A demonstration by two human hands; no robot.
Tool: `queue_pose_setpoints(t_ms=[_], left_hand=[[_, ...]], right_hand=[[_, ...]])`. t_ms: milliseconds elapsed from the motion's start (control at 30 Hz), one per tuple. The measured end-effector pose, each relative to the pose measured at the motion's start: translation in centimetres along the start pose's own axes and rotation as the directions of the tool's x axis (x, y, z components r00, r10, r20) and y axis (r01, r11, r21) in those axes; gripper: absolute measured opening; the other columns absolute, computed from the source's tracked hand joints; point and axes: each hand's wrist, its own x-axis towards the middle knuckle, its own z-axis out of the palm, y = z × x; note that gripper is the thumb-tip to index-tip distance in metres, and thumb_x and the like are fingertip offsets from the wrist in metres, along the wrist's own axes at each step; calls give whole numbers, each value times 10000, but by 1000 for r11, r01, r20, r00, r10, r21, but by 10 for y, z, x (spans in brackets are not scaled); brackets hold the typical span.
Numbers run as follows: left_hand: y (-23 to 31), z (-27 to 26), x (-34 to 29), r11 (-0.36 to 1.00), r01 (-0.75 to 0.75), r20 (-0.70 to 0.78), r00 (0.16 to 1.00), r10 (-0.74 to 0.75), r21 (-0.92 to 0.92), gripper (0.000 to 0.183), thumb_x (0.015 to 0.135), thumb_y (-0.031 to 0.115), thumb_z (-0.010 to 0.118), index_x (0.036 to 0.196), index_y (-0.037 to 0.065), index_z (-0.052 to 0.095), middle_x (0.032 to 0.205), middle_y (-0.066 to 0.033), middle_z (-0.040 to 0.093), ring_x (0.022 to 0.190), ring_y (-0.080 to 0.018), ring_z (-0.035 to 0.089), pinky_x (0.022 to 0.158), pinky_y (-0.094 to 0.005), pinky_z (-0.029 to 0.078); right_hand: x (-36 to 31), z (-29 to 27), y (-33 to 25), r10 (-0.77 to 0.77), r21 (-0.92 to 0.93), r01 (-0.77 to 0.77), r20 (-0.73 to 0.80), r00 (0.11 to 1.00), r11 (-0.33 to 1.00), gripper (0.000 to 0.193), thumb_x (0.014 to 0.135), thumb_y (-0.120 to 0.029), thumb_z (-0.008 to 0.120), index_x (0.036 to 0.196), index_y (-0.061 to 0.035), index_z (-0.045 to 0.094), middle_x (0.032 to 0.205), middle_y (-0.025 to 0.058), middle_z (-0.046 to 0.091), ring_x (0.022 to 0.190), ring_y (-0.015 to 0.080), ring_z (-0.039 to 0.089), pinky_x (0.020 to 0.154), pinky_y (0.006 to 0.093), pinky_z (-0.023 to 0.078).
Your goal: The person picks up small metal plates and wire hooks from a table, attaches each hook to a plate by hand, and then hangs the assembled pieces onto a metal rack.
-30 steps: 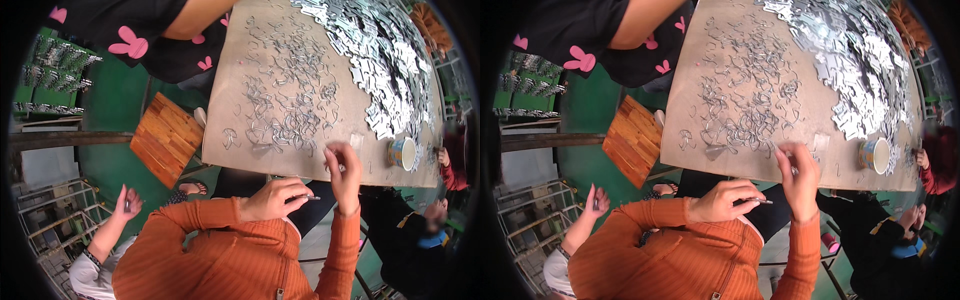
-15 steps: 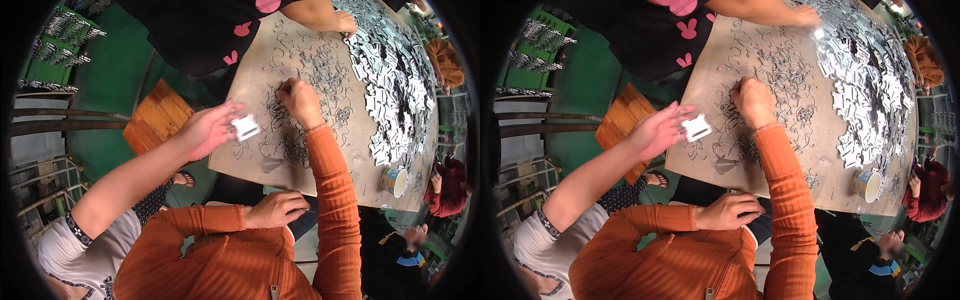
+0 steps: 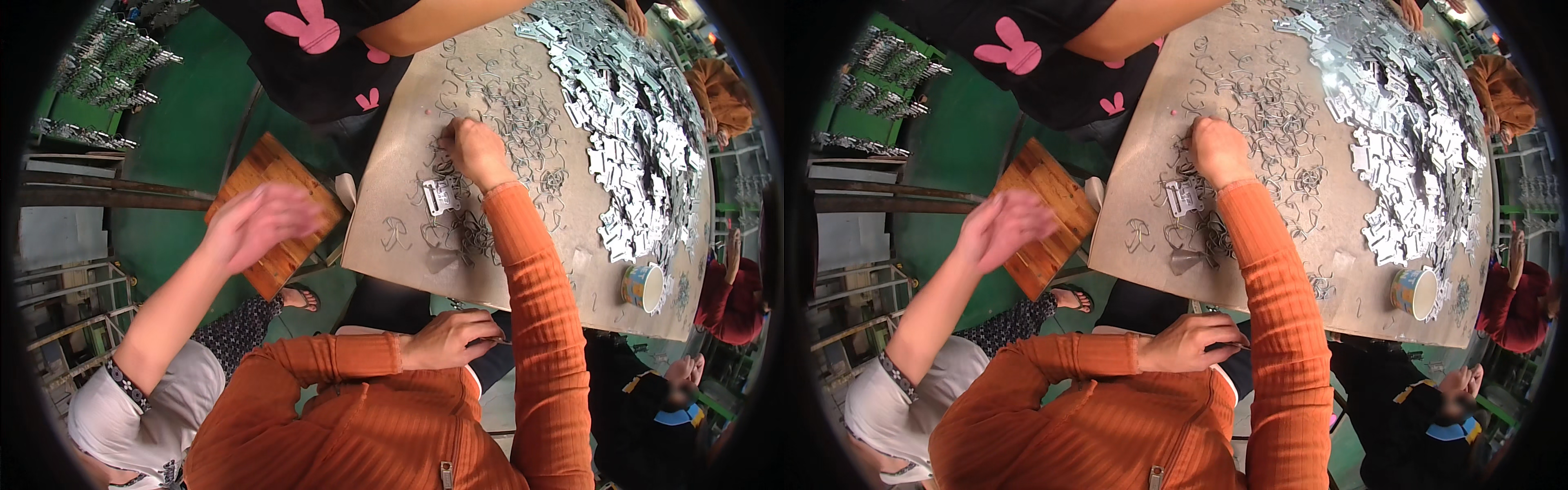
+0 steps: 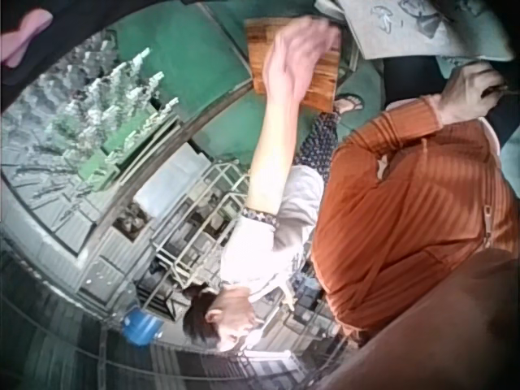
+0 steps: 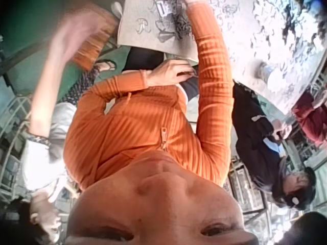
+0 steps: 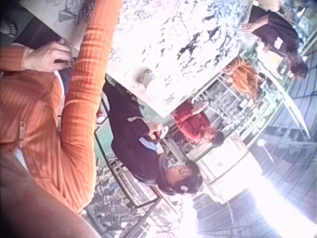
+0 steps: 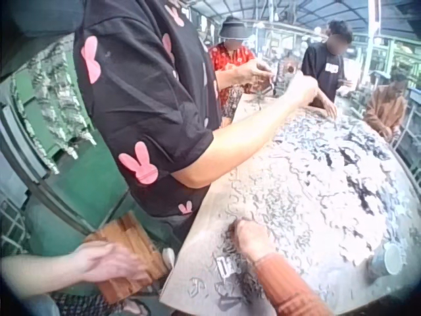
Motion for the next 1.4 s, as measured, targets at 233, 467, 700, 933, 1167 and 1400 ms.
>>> queue_pose_setpoints(t_ms=[233,467,700,933,1167,1400], left_hand=[[2,0,-3,1000,-11,-2,1000,11,16,107,834,66,657,933,26,659,873,-96,619,775,-268,627,672,-345,515],[7,-5,4,999,-44,-10,999,44,-3,128,837,39,652,962,17,665,874,-96,629,758,-240,633,659,-332,508],[10,-8,11,1000,0,2,1000,0,6,139,849,26,649,984,0,666,890,-100,643,759,-200,637,665,-297,512],[6,0,9,999,-28,-5,1000,28,17,125,853,11,640,974,-7,666,878,-100,644,757,-188,641,667,-288,521],[-10,9,-1,995,-88,10,996,88,39,127,822,61,660,944,29,661,866,-100,620,772,-289,624,670,-363,513],[-9,10,-4,996,-75,-24,997,76,38,106,823,127,649,896,51,651,833,-93,589,779,-296,609,676,-393,505]], right_hand=[[-23,-18,18,31,125,-15,-123,992,992,91,810,-104,612,879,-45,618,920,163,664,861,350,650,724,427,519],[-94,-36,61,222,553,11,-352,909,833,118,791,-48,686,880,-55,609,755,66,667,717,184,666,627,331,498],[-172,-53,69,537,935,-236,60,841,266,149,833,-31,669,950,-22,577,829,55,667,710,124,660,586,216,494],[-166,-35,68,421,871,-353,194,886,341,161,806,-36,685,947,-30,608,827,55,672,710,150,661,592,261,503],[-70,-20,0,109,397,-48,-131,985,916,96,779,-174,709,831,-94,711,791,131,692,760,296,675,697,390,526],[-28,2,-28,199,171,-195,-6,980,966,222,790,-265,700,899,-72,700,838,154,691,826,320,662,755,405,510]])
